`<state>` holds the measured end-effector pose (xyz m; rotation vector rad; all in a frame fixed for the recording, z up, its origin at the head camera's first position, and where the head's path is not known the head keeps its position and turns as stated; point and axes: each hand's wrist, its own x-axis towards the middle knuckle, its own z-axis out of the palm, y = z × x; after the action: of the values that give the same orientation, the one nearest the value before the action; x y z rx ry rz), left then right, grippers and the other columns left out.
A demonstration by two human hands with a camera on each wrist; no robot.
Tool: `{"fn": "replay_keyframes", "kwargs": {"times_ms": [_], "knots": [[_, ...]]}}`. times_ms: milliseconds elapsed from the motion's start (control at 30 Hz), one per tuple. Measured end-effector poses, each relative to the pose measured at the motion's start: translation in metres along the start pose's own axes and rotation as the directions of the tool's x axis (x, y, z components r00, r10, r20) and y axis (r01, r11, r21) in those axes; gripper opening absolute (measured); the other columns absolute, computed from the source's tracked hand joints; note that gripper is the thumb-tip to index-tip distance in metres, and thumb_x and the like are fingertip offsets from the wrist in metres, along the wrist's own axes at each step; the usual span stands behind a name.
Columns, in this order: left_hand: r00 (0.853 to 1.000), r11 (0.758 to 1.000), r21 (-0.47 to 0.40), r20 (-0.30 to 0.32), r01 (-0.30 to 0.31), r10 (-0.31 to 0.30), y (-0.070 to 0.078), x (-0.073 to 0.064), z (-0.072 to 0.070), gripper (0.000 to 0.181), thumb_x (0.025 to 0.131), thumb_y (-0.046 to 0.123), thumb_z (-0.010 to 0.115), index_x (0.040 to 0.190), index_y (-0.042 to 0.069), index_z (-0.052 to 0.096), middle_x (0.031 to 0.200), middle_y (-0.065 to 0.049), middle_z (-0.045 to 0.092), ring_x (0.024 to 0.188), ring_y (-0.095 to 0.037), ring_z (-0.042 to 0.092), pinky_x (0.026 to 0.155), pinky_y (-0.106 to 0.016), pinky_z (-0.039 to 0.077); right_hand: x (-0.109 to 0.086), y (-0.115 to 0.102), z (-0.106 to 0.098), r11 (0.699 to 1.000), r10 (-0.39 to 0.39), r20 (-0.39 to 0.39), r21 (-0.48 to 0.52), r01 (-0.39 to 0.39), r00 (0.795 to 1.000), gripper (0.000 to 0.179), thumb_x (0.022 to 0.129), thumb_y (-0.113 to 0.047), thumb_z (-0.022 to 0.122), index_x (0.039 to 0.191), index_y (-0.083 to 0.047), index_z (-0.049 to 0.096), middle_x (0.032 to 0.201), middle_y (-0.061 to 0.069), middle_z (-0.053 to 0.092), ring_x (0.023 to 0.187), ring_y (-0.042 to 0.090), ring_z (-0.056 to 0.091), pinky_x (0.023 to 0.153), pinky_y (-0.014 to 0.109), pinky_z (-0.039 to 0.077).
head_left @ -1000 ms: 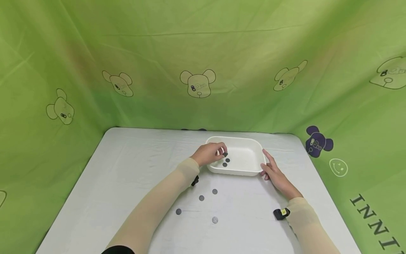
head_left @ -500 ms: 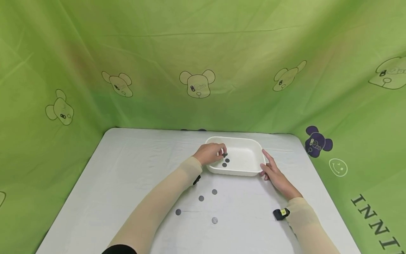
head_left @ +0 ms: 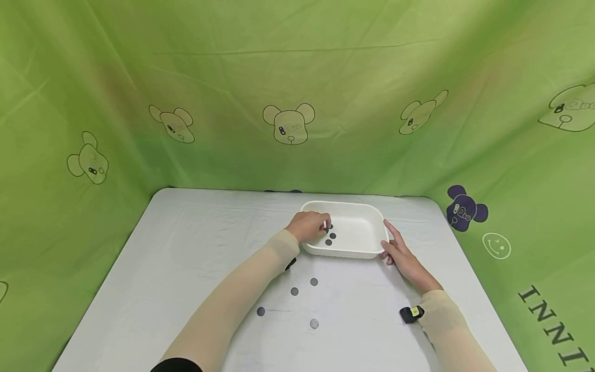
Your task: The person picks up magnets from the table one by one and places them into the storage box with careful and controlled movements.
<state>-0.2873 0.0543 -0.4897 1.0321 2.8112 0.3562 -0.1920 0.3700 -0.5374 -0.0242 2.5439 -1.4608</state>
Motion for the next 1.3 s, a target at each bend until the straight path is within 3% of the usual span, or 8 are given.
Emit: {"fn": "replay_keyframes", "kwargs": {"times_ms": [533, 967, 1300], "knots": [[1.000, 0.998, 0.060, 0.009, 0.014, -0.015, 0.0017, 0.0006, 0.0038, 0.016, 0.105, 0.028, 0.072, 0.121, 0.023, 0.073, 0.093, 0.011, 0.072, 0.086, -0.009, 0.061, 0.084, -0.030, 0.050, -0.0027, -0.0031, 0.0015, 1.000, 0.000, -0.006, 0.025, 0.000, 1.000, 0.071, 0.118, -0.034, 0.041, 0.173, -0.026, -0.003, 0.109, 0.014, 0.056, 0.088, 0.018, 0.053, 0.075, 0.025, 0.047], [0.999, 0.995, 0.099, 0.033, 0.029, -0.033, 0.0026, 0.0038, 0.0056, 0.014, 0.107, 0.026, 0.069, 0.120, 0.023, 0.072, 0.103, 0.008, 0.075, 0.091, -0.012, 0.065, 0.087, -0.033, 0.052, -0.0007, -0.0024, 0.0007, 1.000, -0.018, 0.008, 0.014, 0.017, 1.000, 0.069, 0.119, -0.029, 0.037, 0.172, -0.018, -0.006, 0.107, 0.015, 0.055, 0.087, 0.019, 0.053, 0.075, 0.026, 0.047], [0.998, 0.994, 0.097, 0.032, 0.046, -0.049, 0.0032, 0.0039, 0.0056, 0.013, 0.106, 0.024, 0.071, 0.118, 0.020, 0.071, 0.106, 0.006, 0.075, 0.091, -0.012, 0.064, 0.088, -0.031, 0.052, -0.0003, 0.0007, 0.0017, 0.999, -0.014, -0.001, 0.037, 0.014, 1.000, 0.071, 0.118, -0.034, 0.041, 0.173, -0.027, -0.003, 0.109, 0.014, 0.055, 0.089, 0.018, 0.052, 0.076, 0.025, 0.047]]}}
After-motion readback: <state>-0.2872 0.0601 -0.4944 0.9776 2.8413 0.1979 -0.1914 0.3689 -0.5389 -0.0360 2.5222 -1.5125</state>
